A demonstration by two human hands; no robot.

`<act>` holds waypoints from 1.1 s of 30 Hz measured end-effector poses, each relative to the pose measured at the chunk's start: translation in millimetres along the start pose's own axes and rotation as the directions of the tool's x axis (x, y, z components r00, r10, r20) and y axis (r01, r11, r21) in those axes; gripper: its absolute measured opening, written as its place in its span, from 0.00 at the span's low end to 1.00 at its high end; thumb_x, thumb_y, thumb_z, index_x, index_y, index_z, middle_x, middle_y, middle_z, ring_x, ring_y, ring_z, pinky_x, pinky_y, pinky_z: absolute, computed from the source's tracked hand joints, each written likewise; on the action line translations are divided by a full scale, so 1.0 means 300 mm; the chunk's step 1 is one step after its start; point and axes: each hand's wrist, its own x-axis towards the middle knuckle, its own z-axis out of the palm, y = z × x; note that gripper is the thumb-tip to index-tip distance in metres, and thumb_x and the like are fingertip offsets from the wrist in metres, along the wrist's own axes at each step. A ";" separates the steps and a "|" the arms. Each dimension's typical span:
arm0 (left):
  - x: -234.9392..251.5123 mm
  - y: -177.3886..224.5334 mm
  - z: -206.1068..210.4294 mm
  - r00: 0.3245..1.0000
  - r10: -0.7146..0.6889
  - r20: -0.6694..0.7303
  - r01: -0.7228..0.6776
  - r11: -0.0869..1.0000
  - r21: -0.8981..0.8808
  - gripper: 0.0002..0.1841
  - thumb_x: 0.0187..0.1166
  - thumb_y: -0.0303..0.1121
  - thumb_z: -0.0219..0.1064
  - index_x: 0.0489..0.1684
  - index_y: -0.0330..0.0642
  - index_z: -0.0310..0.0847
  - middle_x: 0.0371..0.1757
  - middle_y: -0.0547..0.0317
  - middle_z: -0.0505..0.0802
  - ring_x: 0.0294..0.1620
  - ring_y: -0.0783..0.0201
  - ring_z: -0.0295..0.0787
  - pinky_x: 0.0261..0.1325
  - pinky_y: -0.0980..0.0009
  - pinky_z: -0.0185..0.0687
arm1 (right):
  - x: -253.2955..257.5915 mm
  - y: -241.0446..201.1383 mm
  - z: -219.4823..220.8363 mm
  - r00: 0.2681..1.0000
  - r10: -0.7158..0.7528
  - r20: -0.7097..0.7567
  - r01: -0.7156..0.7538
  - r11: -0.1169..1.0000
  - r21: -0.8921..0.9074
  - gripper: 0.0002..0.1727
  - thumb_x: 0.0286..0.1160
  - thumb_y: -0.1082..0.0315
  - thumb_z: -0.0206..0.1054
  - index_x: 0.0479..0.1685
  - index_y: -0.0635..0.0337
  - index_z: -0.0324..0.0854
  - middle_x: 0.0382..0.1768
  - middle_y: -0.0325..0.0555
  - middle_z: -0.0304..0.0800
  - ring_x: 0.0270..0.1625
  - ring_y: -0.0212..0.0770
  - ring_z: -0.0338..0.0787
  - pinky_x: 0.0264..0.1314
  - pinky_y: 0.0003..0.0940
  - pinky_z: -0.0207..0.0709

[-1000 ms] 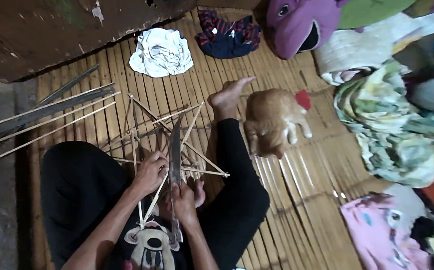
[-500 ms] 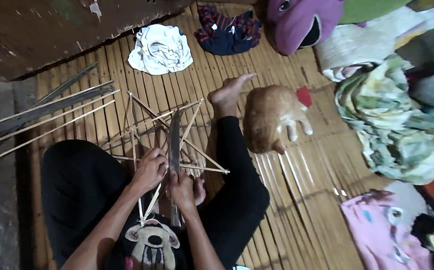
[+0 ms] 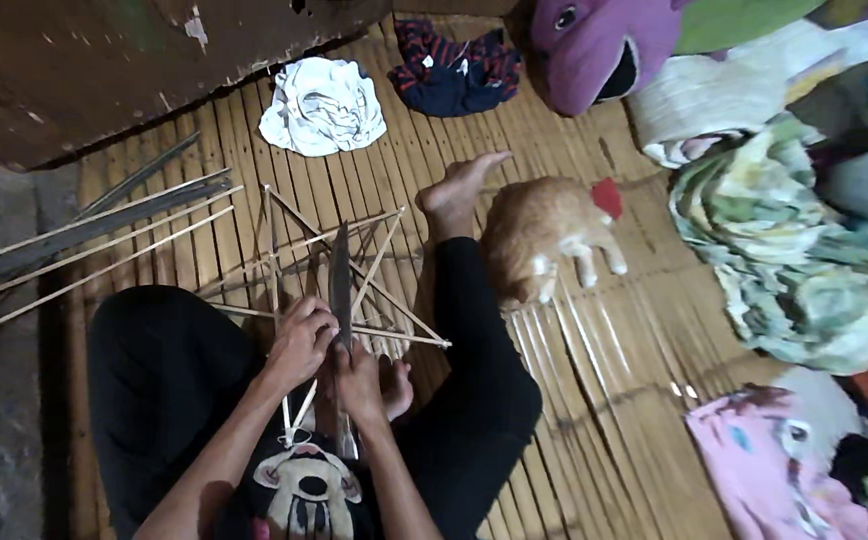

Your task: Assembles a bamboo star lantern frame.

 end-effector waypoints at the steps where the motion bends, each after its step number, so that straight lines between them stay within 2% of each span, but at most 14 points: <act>1: -0.002 -0.009 0.000 0.999 -0.005 -0.049 0.004 1.000 -0.013 0.07 0.79 0.29 0.68 0.41 0.37 0.93 0.58 0.46 0.90 0.65 0.48 0.85 0.70 0.47 0.76 | -0.037 0.007 -0.004 1.000 -0.006 -0.013 0.007 0.999 0.034 0.18 0.95 0.65 0.49 0.59 0.73 0.78 0.22 0.46 0.84 0.18 0.35 0.83 0.25 0.33 0.83; 4: -0.009 -0.019 0.007 0.983 -0.002 -0.181 -0.003 1.000 -0.029 0.07 0.78 0.29 0.69 0.40 0.38 0.93 0.54 0.49 0.91 0.54 0.55 0.89 0.58 0.55 0.85 | -0.157 0.044 -0.049 0.990 -0.046 -0.133 0.065 0.987 0.145 0.17 0.92 0.68 0.49 0.57 0.76 0.77 0.18 0.41 0.83 0.14 0.31 0.81 0.20 0.29 0.81; 7: 0.032 0.014 -0.023 0.983 0.019 -0.182 -0.027 0.999 -0.037 0.06 0.79 0.27 0.70 0.42 0.36 0.92 0.49 0.49 0.93 0.47 0.59 0.92 0.53 0.60 0.89 | -0.242 0.056 -0.170 0.964 -0.046 -0.260 0.112 0.963 0.245 0.20 0.92 0.67 0.47 0.65 0.76 0.74 0.20 0.39 0.86 0.15 0.30 0.84 0.18 0.29 0.83; 8: 0.057 0.029 -0.040 0.987 0.020 -0.162 -0.025 0.999 -0.031 0.06 0.79 0.26 0.69 0.44 0.36 0.92 0.49 0.48 0.93 0.48 0.56 0.93 0.55 0.57 0.89 | -0.268 0.052 -0.224 0.946 -0.042 -0.321 0.127 0.960 0.250 0.18 0.92 0.67 0.48 0.61 0.73 0.76 0.20 0.37 0.86 0.15 0.29 0.84 0.18 0.29 0.83; 10: 0.108 0.060 -0.073 0.996 -0.029 -0.088 0.034 0.998 0.051 0.12 0.79 0.22 0.68 0.57 0.37 0.90 0.57 0.45 0.94 0.58 0.48 0.92 0.64 0.47 0.85 | -0.322 0.047 -0.344 0.884 -0.058 -0.464 0.161 0.969 0.187 0.14 0.90 0.68 0.50 0.55 0.71 0.76 0.20 0.34 0.86 0.16 0.27 0.84 0.18 0.26 0.83; 12: 0.150 0.076 -0.100 0.994 -0.109 0.001 0.107 0.978 0.178 0.25 0.77 0.21 0.69 0.75 0.41 0.81 0.77 0.45 0.83 0.71 0.40 0.84 0.69 0.38 0.79 | -0.371 0.080 -0.474 0.790 -0.125 -0.600 0.152 0.988 -0.005 0.16 0.88 0.68 0.53 0.59 0.76 0.73 0.22 0.34 0.83 0.18 0.23 0.83 0.21 0.23 0.83; 14: 0.169 0.083 -0.116 0.989 -0.148 0.025 0.139 0.963 0.233 0.28 0.76 0.21 0.71 0.79 0.43 0.78 0.81 0.45 0.79 0.73 0.37 0.82 0.68 0.35 0.78 | -0.392 0.171 -0.599 0.686 -0.193 -0.702 0.048 0.974 -0.222 0.20 0.87 0.67 0.55 0.62 0.81 0.74 0.26 0.44 0.82 0.20 0.29 0.82 0.24 0.30 0.83; 16: 0.169 0.087 -0.129 0.982 -0.179 0.058 0.160 0.956 0.247 0.24 0.79 0.22 0.69 0.75 0.44 0.82 0.77 0.45 0.83 0.74 0.39 0.82 0.70 0.36 0.77 | -0.401 0.296 -0.694 0.644 -0.173 -0.745 -0.131 0.935 -0.330 0.21 0.88 0.67 0.57 0.64 0.81 0.75 0.29 0.59 0.84 0.24 0.45 0.84 0.30 0.47 0.83; 19: 0.150 0.069 -0.124 0.976 -0.178 0.122 0.140 0.953 0.267 0.20 0.79 0.21 0.68 0.68 0.47 0.88 0.70 0.47 0.89 0.72 0.42 0.84 0.72 0.38 0.76 | -0.385 0.508 -0.743 0.646 -0.031 -0.763 -0.359 0.870 -0.339 0.21 0.89 0.63 0.56 0.61 0.77 0.80 0.33 0.70 0.87 0.31 0.65 0.89 0.39 0.67 0.81; 21: 0.138 0.062 -0.107 0.970 -0.165 0.176 0.108 0.950 0.294 0.17 0.79 0.21 0.67 0.62 0.47 0.91 0.63 0.48 0.93 0.68 0.42 0.86 0.70 0.37 0.75 | -0.365 0.624 -0.705 0.660 0.056 -0.749 -0.446 0.831 -0.331 0.22 0.91 0.60 0.54 0.61 0.74 0.81 0.33 0.72 0.88 0.34 0.71 0.89 0.41 0.72 0.79; 23: 0.137 0.069 -0.084 0.951 -0.196 0.239 0.111 0.938 0.329 0.11 0.84 0.29 0.66 0.56 0.46 0.93 0.58 0.49 0.95 0.64 0.44 0.88 0.70 0.39 0.75 | -0.342 0.684 -0.640 0.651 0.107 -0.751 -0.511 0.793 -0.331 0.23 0.91 0.59 0.54 0.65 0.72 0.82 0.37 0.77 0.89 0.41 0.80 0.89 0.46 0.78 0.76; 27: 0.152 0.096 -0.029 0.866 -0.382 0.323 0.216 0.867 0.449 0.18 0.87 0.49 0.64 0.53 0.46 0.93 0.57 0.49 0.93 0.65 0.46 0.86 0.68 0.40 0.76 | -0.302 0.749 -0.559 0.655 0.173 -0.735 -0.559 0.765 -0.319 0.24 0.85 0.63 0.64 0.75 0.65 0.76 0.44 0.76 0.90 0.49 0.82 0.89 0.51 0.80 0.76; 31: 0.163 0.118 0.007 0.851 -0.442 0.284 0.318 0.864 0.391 0.12 0.85 0.42 0.67 0.49 0.46 0.94 0.54 0.49 0.95 0.62 0.45 0.88 0.66 0.40 0.77 | -0.282 0.725 -0.533 0.669 0.198 -0.716 -0.559 0.770 -0.309 0.24 0.89 0.65 0.55 0.78 0.69 0.73 0.58 0.75 0.88 0.60 0.78 0.87 0.61 0.77 0.74; 33: 0.150 0.124 0.010 0.863 -0.446 0.238 0.348 0.866 0.359 0.10 0.84 0.40 0.68 0.48 0.46 0.94 0.53 0.49 0.95 0.60 0.46 0.89 0.64 0.40 0.78 | -0.283 0.706 -0.558 0.699 0.260 -0.667 -0.577 0.756 -0.310 0.24 0.89 0.65 0.57 0.80 0.66 0.72 0.66 0.77 0.83 0.65 0.80 0.84 0.62 0.78 0.73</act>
